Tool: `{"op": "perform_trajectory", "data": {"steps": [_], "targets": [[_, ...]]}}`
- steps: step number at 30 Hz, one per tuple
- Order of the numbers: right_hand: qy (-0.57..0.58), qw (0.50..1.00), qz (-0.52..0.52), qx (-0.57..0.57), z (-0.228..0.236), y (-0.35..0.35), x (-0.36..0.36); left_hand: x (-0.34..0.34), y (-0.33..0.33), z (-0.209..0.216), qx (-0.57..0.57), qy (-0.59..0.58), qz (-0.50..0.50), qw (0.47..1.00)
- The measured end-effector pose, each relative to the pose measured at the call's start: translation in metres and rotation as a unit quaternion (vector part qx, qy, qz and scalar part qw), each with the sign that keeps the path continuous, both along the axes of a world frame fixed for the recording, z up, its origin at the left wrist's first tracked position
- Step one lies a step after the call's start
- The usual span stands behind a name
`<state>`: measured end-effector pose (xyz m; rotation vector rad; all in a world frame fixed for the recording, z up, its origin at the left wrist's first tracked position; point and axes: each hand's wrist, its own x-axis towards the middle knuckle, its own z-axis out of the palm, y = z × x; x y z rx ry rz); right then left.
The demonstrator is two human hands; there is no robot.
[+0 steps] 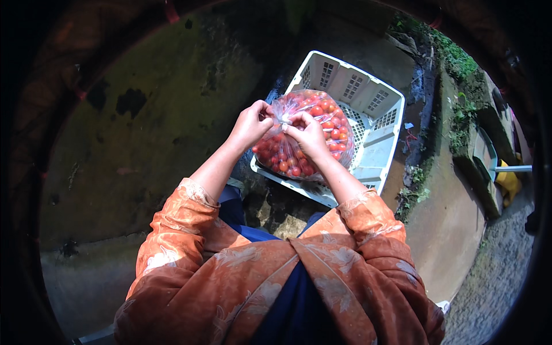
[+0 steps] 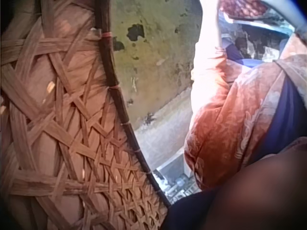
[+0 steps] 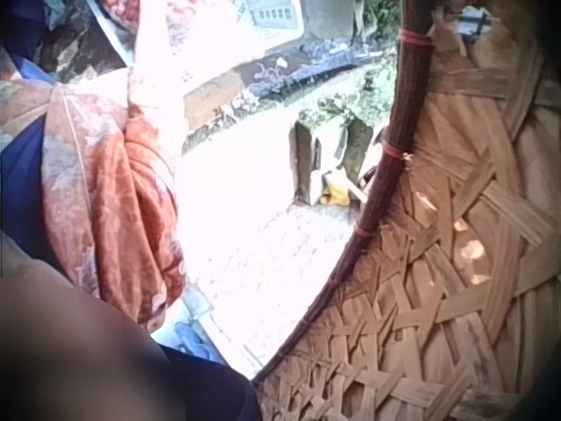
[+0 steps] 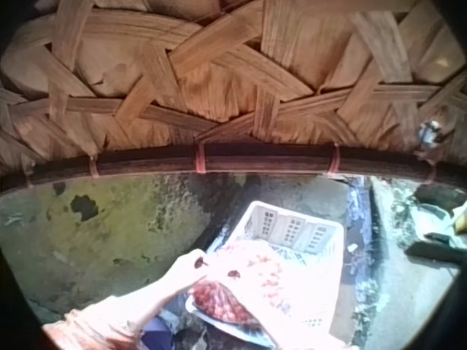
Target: The person picks up a crate containing a plastic bag of cherry tomatoes, then ties the bag closed by hand. The person adjusts the bag and secures the knot before placing the bag back into the crate.
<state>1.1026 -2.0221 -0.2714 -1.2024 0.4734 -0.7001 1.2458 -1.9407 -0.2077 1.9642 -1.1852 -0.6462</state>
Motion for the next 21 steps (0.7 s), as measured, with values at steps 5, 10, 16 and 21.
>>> {"op": "perform_trajectory", "data": {"steps": [5, 10, 16, 21], "targets": [[0.032, 0.998, -0.030, -0.037, 0.003, 0.003, 0.000, -0.021, 0.011, -0.025, -0.003, 0.416, 0.102, 0.904], [0.079, 0.975, -0.057, -0.198, 0.013, 0.009, -0.005, -0.023, 0.012, -0.030, -0.041, 0.515, 0.155, 0.842], [0.078, 0.955, -0.084, -0.275, 0.013, 0.013, -0.005, -0.028, 0.015, -0.033, -0.072, 0.569, 0.182, 0.799], [0.068, 0.944, -0.101, -0.306, 0.009, 0.014, -0.005, -0.022, 0.013, -0.035, -0.056, 0.588, 0.160, 0.791]]}}
